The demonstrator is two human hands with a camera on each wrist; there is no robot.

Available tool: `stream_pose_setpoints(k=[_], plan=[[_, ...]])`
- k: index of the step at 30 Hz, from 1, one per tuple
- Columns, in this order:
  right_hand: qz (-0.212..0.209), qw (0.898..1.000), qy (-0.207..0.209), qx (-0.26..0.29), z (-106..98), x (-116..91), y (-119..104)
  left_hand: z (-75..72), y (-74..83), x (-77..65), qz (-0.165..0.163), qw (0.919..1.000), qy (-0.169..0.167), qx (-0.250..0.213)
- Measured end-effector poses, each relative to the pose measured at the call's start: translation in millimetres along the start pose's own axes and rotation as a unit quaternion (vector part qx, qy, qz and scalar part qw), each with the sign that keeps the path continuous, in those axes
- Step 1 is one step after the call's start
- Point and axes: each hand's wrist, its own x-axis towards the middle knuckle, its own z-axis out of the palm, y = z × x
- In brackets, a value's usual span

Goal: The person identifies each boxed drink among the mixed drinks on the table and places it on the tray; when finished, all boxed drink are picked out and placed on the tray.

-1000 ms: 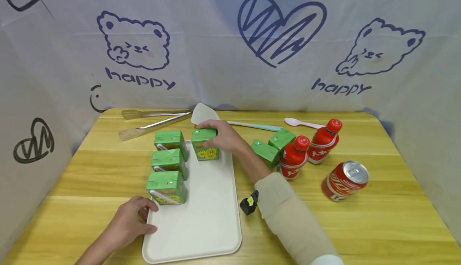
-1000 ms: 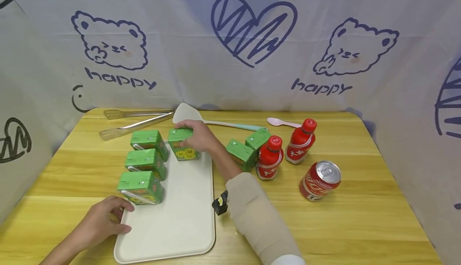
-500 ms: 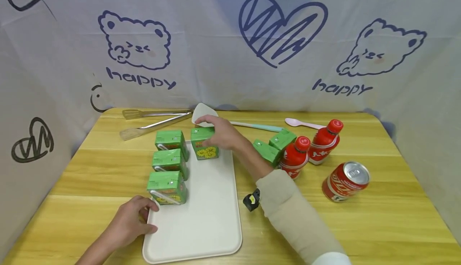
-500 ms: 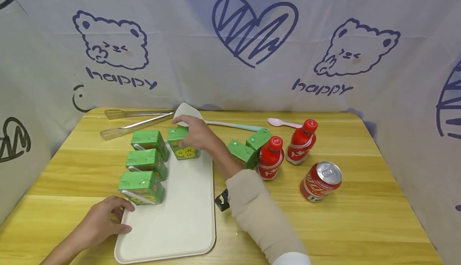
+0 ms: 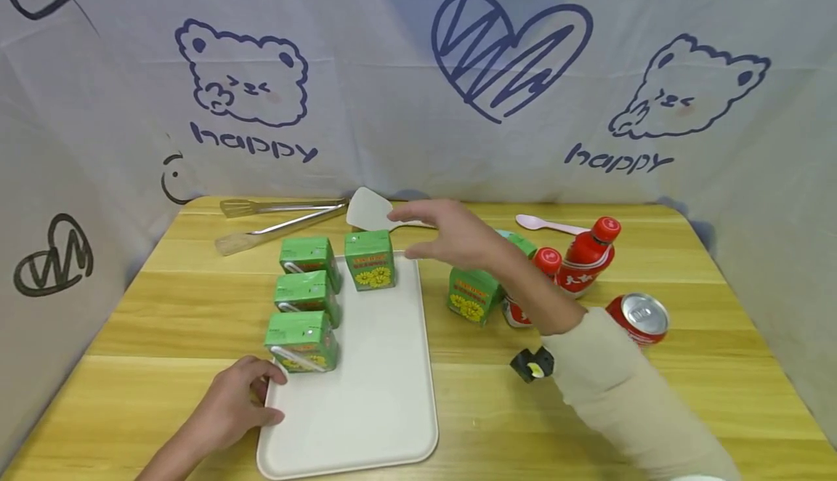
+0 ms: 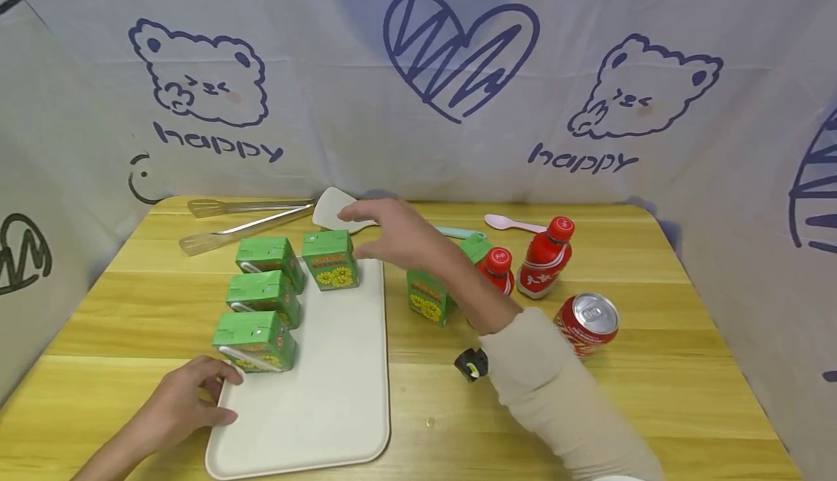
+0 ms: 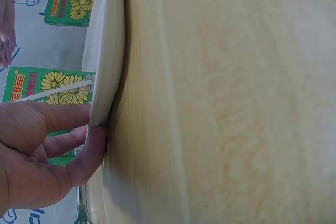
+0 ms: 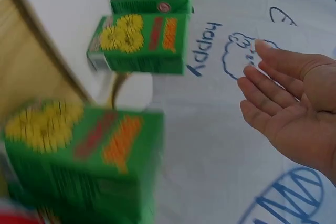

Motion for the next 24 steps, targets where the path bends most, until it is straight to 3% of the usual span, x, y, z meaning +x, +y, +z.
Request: stream_pose_setpoints(k=[4,13,24], plan=[[-0.003,1.0,-0.004,0.012,-22.7,-19.3,2.9,-0.9,0.8,0.2,-0.001,1.0,-0.001,0.004],[0.06,0.997,0.004,-0.048,-66.4,-50.7,18.4,-1.6,1.3,0.4,-0.002,1.0,-0.003,0.003],[0.115,0.989,-0.024,-0.09,-105.7,-64.8,62.8,-1.8,0.6,-0.4,-0.001,1.0,-0.002,-0.006]])
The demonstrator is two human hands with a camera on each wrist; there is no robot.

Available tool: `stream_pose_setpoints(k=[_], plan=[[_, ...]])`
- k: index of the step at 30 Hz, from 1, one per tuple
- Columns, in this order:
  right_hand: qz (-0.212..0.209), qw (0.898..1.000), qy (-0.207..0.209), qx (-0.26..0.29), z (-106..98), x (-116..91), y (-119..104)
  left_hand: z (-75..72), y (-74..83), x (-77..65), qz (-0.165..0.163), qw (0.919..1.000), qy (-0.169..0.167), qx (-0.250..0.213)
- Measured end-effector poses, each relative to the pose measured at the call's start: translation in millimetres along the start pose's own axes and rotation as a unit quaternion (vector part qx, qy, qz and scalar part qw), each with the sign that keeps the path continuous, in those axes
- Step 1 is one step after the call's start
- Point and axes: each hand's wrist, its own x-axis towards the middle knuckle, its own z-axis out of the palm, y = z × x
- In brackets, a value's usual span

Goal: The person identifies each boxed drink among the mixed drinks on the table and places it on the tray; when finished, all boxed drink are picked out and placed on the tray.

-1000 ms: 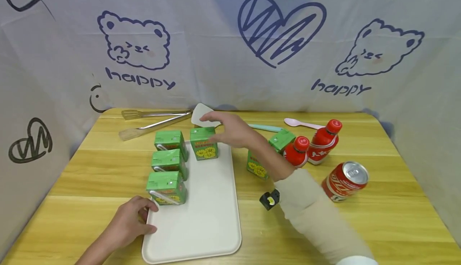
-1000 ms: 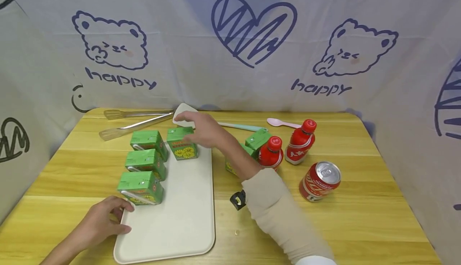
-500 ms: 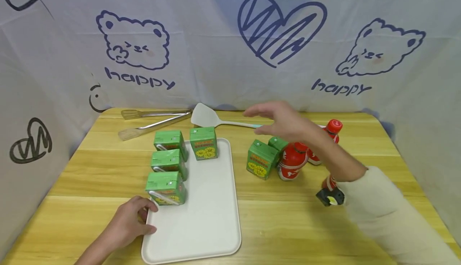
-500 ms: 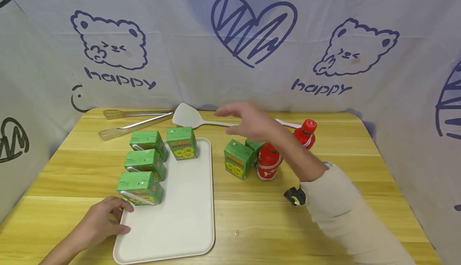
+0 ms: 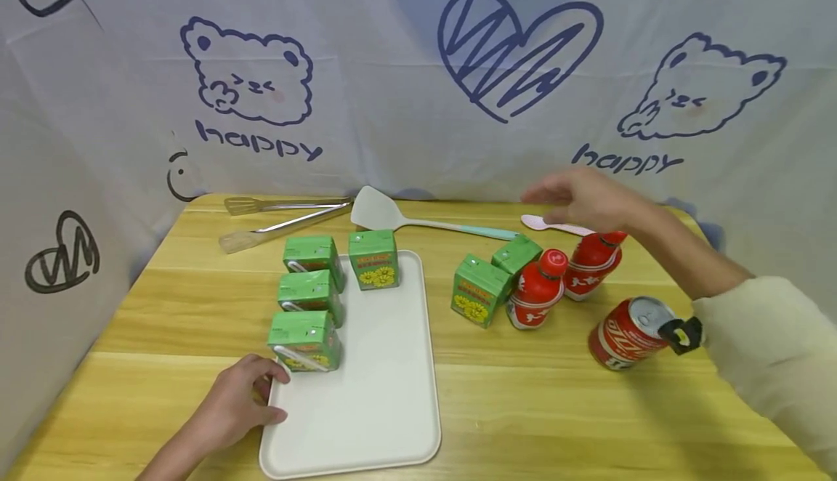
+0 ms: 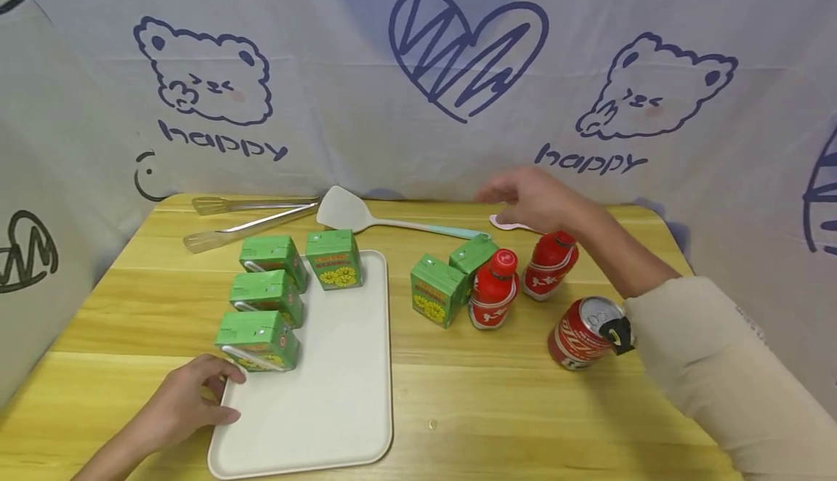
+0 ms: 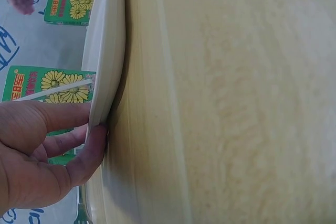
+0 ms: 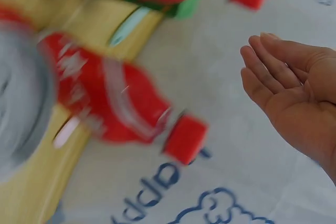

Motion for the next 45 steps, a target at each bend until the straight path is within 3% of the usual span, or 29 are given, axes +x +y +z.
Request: stream_pose_setpoints(k=[4,10,15,21,29,37,45], plan=[[0.018,0.999,-0.036,-0.004,2.0,2.5,16.6,0.4,0.5,-0.1,-0.002,1.0,0.003,0.001],[0.009,0.997,-0.077,0.009,12.2,8.1,33.0,0.7,0.0,0.0,-0.005,1.0,0.004,0.0],[0.022,0.996,-0.087,0.014,19.2,15.2,34.3,0.9,-1.2,0.4,-0.004,1.0,0.006,-0.003],[0.031,0.989,-0.131,0.069,24.9,24.1,32.6,0.8,-0.4,0.4,-0.007,0.9999,0.007,-0.007],[0.038,0.984,-0.161,0.074,29.8,29.3,35.3,0.4,1.0,-0.4,-0.007,0.9999,0.008,-0.009],[0.028,0.985,-0.158,0.062,32.6,30.8,37.5,0.1,2.3,-0.6,-0.011,0.9999,0.004,-0.009],[0.004,0.992,-0.122,0.038,32.2,25.4,37.7,-0.1,0.6,0.2,-0.011,0.9999,0.004,-0.002]])
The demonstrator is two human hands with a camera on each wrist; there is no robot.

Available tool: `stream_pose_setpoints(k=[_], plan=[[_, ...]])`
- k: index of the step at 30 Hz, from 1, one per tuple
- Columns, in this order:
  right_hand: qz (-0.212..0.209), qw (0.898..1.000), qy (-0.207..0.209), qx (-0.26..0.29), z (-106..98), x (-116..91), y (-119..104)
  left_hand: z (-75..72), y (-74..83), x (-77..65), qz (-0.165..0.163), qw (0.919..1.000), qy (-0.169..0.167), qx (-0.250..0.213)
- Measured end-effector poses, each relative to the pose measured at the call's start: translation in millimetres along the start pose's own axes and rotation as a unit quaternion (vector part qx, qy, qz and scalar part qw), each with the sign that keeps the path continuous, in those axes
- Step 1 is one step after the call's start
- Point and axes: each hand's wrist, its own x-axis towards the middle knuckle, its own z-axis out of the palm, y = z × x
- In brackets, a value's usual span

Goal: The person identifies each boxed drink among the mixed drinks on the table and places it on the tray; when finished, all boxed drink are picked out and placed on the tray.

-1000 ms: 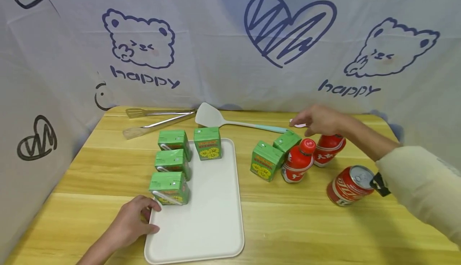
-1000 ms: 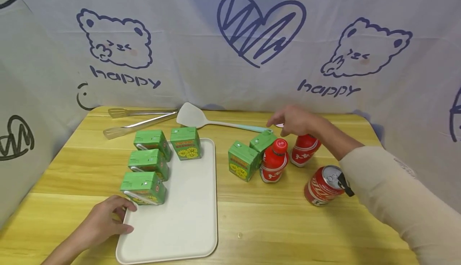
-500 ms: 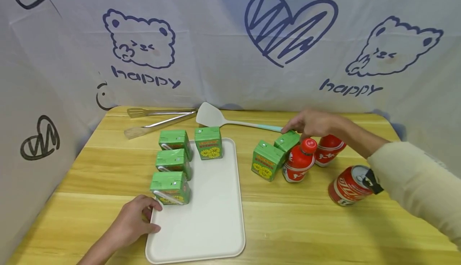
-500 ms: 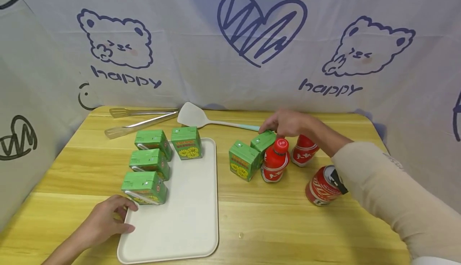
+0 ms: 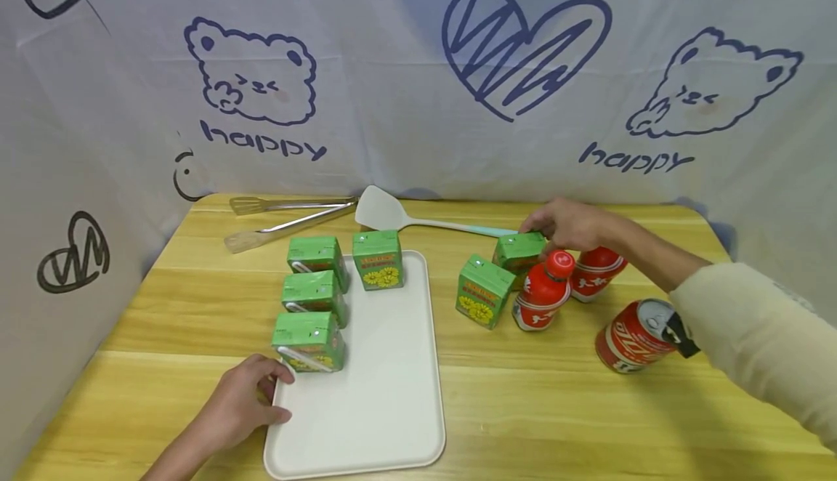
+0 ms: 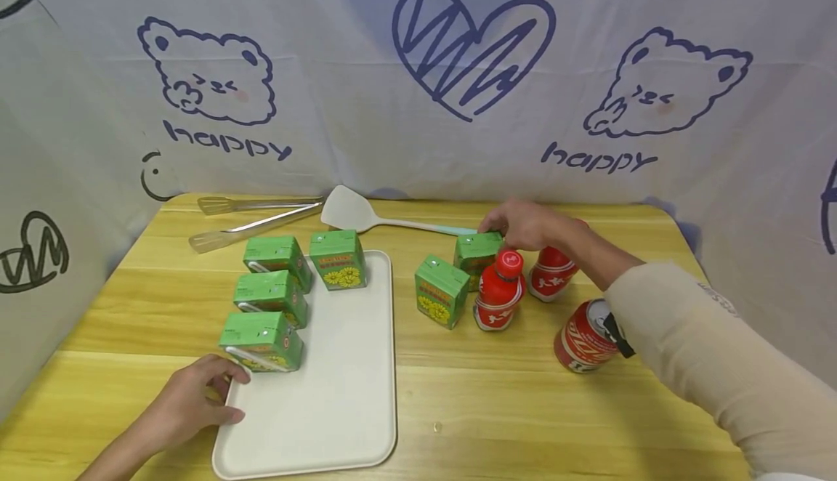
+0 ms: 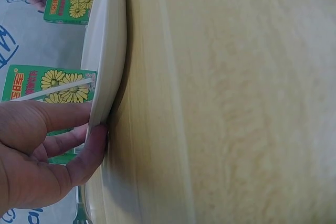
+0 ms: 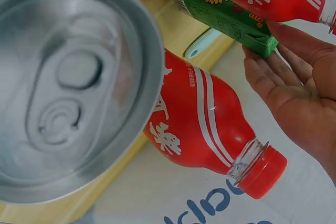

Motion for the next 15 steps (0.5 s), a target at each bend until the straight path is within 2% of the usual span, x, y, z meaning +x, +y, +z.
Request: stream_pose_setpoints(k=[6,11,15], plan=[[0.023,0.999,0.022,0.019,2.9,2.4,0.5,0.2,-0.6,0.2,0.002,1.0,0.001,0.003],[0.037,0.998,0.015,0.05,7.3,8.4,3.7,0.3,-0.7,-0.4,-0.003,1.0,0.002,0.004],[0.041,0.998,0.013,0.049,9.7,12.0,6.6,0.4,-0.5,0.3,-0.005,1.0,0.002,0.003]])
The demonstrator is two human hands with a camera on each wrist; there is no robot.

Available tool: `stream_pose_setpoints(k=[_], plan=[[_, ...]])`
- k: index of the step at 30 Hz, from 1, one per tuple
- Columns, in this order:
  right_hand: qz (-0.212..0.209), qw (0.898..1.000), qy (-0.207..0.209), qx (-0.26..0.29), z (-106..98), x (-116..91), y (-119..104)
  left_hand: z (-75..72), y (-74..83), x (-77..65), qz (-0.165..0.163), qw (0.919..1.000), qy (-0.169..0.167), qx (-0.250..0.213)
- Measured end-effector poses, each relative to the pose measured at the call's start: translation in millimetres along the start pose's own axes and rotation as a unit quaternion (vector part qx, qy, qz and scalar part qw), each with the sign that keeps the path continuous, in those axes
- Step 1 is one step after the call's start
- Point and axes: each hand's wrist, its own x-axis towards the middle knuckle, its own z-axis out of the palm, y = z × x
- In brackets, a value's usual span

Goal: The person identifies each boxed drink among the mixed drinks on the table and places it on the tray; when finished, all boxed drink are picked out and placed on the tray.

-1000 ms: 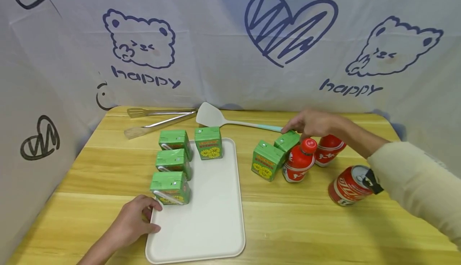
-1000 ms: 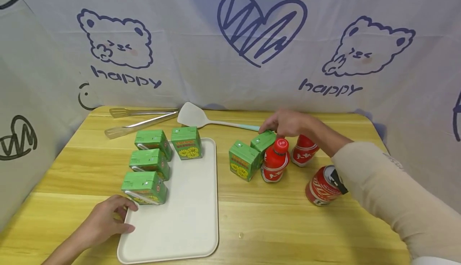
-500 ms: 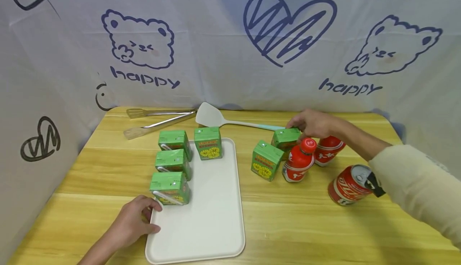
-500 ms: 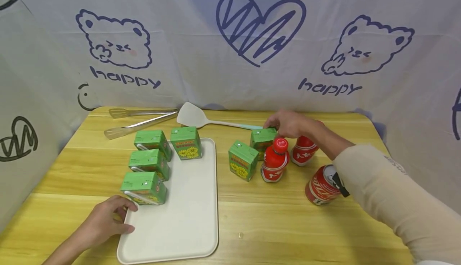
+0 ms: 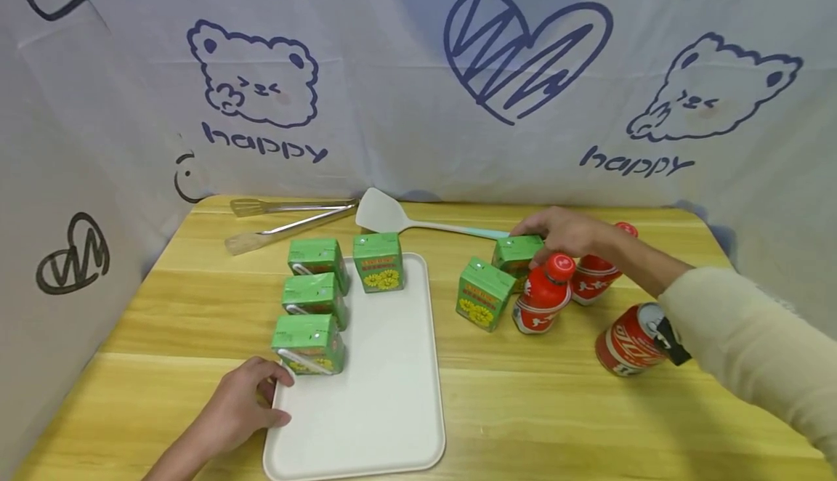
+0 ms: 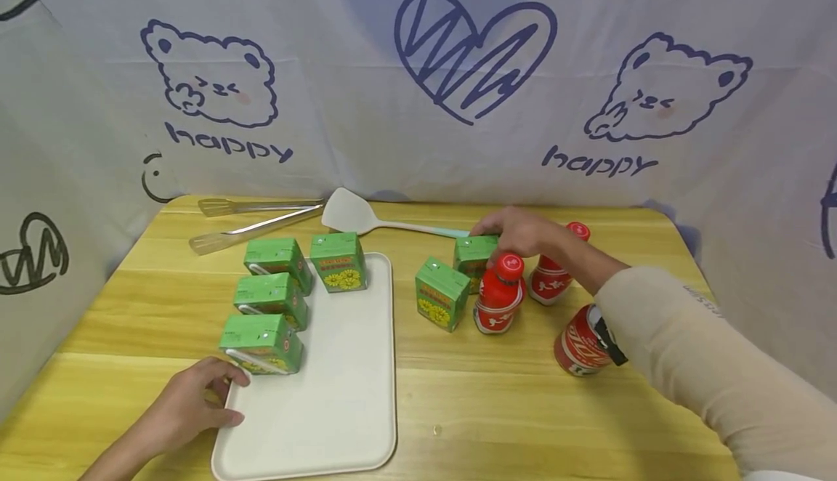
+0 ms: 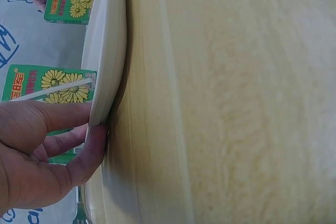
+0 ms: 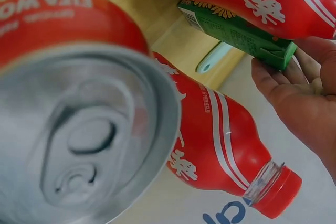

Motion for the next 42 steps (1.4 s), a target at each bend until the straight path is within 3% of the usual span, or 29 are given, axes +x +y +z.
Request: stream_pose_setpoints(k=[10,29,35,42], plan=[[-0.009,0.999,0.013,0.032,0.2,-3.5,9.1,0.8,1.1,1.1,0.003,1.0,0.0,0.002],[-0.025,0.996,0.054,0.067,-5.0,-9.3,-1.7,3.0,-2.6,-0.7,0.017,0.9998,0.001,-0.009],[-0.024,0.994,0.09,0.06,-9.2,-9.6,-11.3,2.1,-1.2,-0.2,0.019,0.9998,0.0,-0.006],[-0.033,0.988,0.146,0.034,-14.4,-12.1,-37.6,0.4,-0.4,-0.6,0.021,0.9998,-0.001,-0.004]])
